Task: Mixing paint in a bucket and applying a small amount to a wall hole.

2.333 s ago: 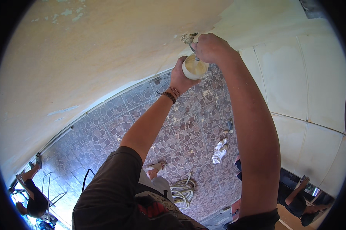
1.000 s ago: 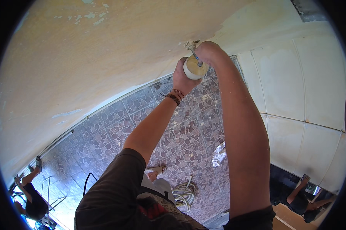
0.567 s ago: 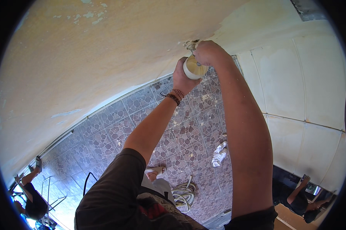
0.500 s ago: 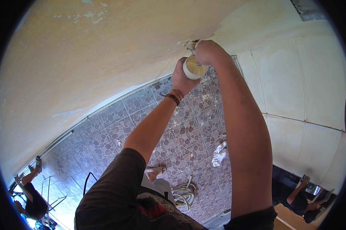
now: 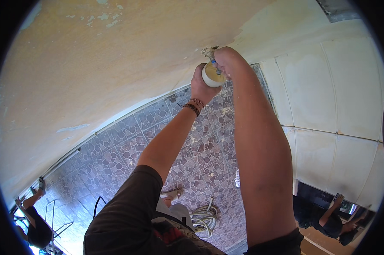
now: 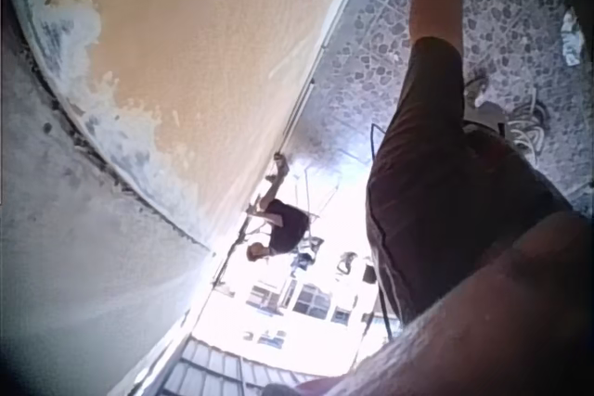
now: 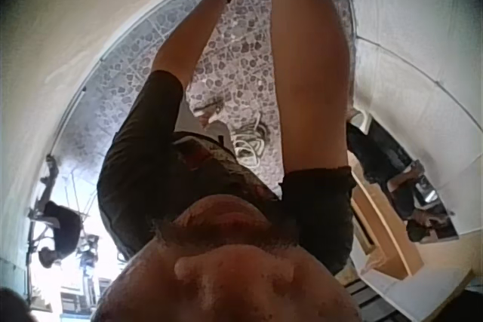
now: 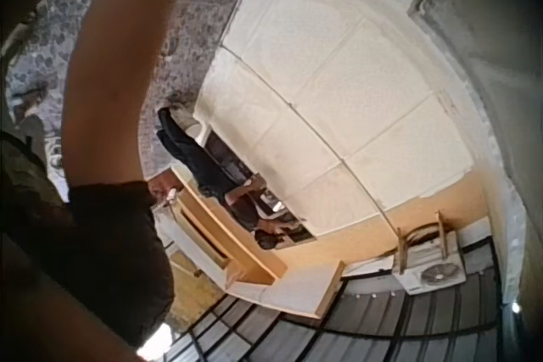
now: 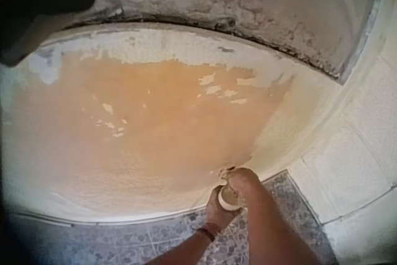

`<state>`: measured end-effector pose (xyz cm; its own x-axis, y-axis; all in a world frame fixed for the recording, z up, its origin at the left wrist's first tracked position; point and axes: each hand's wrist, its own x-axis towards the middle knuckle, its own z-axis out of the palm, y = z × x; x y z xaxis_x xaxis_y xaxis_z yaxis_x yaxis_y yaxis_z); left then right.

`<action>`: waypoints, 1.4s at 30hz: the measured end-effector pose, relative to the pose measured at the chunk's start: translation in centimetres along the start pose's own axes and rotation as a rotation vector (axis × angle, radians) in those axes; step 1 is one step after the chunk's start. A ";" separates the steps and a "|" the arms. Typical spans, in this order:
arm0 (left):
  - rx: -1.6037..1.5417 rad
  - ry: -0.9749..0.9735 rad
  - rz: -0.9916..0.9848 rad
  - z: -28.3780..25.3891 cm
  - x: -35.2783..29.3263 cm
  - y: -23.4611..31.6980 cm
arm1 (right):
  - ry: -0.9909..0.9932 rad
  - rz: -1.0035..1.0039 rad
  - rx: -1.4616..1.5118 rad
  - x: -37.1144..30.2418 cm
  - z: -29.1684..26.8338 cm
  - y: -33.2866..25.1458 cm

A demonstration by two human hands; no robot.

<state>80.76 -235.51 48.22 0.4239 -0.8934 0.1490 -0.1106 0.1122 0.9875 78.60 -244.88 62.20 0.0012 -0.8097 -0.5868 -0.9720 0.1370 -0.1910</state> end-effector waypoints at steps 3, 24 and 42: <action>0.004 0.021 0.020 -0.3 0.2 -0.5 | -0.052 0.215 0.398 -1.4 0.5 -1.2; 0.011 -0.004 -0.038 -0.3 -1.2 -0.1 | -0.004 -0.212 -0.727 -4.4 -1.4 -1.4; 0.115 0.018 0.033 -0.9 -1.0 -1.6 | 0.047 -0.229 -0.697 -2.7 -0.2 -1.3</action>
<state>81.34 -234.35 46.54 0.4345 -0.8817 0.1836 -0.2272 0.0900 0.9697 79.84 -242.97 64.17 0.2278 -0.8002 -0.5548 -0.8723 -0.4208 0.2488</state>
